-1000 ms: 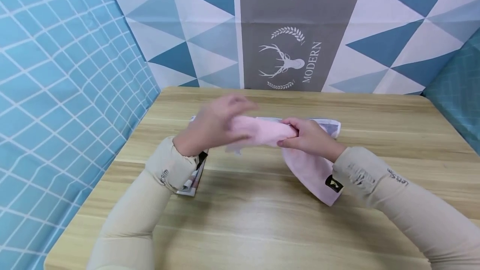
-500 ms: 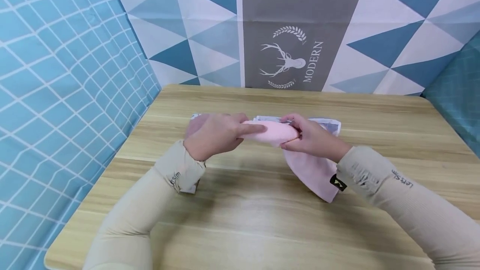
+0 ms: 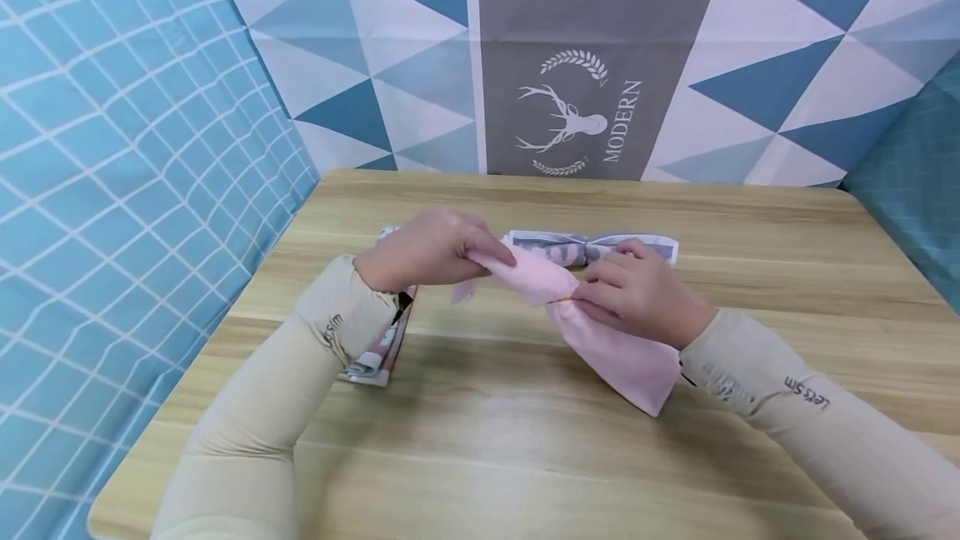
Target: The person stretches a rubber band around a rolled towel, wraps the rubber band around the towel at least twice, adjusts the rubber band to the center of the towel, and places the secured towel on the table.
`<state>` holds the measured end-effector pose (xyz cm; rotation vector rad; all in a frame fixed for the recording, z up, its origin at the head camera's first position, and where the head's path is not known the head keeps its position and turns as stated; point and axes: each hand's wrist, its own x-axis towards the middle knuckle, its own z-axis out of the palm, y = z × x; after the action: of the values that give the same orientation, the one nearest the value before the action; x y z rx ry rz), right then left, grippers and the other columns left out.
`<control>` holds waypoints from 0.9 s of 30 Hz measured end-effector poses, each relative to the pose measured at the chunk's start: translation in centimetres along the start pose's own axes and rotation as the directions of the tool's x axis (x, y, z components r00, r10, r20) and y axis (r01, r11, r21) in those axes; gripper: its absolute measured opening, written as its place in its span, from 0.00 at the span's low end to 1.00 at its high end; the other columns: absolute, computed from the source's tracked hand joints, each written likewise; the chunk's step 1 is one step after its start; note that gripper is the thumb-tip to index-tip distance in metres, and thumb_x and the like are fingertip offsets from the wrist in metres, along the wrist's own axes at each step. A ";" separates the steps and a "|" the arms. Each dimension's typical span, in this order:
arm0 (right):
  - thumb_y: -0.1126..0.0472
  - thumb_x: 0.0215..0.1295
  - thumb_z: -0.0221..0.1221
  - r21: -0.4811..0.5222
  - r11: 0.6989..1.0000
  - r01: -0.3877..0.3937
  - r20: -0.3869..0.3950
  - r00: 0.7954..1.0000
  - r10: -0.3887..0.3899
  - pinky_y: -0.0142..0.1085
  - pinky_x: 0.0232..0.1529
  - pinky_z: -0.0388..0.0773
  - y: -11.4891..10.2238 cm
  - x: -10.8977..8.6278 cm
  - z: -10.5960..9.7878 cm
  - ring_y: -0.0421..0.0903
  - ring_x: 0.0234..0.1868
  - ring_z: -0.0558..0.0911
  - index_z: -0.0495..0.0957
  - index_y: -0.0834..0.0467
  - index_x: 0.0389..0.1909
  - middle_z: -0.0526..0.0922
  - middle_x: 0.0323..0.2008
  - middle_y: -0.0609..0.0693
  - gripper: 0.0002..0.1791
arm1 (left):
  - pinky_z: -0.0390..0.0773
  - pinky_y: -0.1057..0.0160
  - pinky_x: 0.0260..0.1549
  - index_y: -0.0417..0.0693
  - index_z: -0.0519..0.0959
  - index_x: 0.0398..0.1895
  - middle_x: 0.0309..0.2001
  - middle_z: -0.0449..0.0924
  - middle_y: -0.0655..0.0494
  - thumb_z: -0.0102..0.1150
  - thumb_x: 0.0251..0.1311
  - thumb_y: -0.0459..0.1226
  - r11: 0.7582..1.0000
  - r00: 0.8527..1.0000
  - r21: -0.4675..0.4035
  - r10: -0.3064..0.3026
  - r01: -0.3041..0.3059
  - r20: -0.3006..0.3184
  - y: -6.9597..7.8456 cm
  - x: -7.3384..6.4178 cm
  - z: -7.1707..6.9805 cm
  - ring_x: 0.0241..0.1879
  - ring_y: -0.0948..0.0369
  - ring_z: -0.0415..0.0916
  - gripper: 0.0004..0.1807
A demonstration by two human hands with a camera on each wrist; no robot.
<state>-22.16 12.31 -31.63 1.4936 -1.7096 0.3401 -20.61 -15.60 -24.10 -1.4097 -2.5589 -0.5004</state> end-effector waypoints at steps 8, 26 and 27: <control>0.58 0.74 0.45 -0.094 0.995 0.047 0.006 0.999 -0.046 0.43 0.29 0.66 -0.5 0.8 0.7 0.44 0.16 0.69 0.78 0.56 0.22 0.74 0.16 0.46 0.21 | 0.80 0.66 0.39 0.40 0.87 0.40 0.38 0.86 0.50 0.64 0.53 0.25 0.981 0.997 -0.179 -0.064 0.072 0.053 0.5 0.8 -0.1 0.36 0.61 0.82 0.11; 0.62 0.67 0.47 -0.054 0.997 -0.053 -0.169 0.985 0.043 0.44 0.27 0.67 -1.1 1.1 2.4 0.40 0.11 0.69 0.79 0.59 0.21 0.71 0.10 0.47 0.17 | 0.77 0.68 0.30 0.26 0.82 0.36 0.35 0.85 0.38 0.49 0.50 0.19 0.908 0.960 -0.417 -0.077 -0.044 -0.269 0.8 1.9 1.4 0.29 0.57 0.78 0.13; 0.63 0.66 0.47 -0.024 0.999 -0.040 -0.161 0.986 0.035 0.43 0.27 0.66 -1.1 1.1 2.3 0.39 0.12 0.68 0.78 0.59 0.20 0.70 0.10 0.46 0.16 | 0.76 0.69 0.29 0.27 0.83 0.36 0.35 0.85 0.39 0.49 0.50 0.18 0.917 0.957 -0.394 -0.060 -0.059 -0.282 0.7 1.9 1.4 0.29 0.57 0.77 0.14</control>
<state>-22.03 9.77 -32.61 1.3775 -1.6097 0.4429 -21.02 -13.24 -24.67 -1.3250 -2.3020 -1.1923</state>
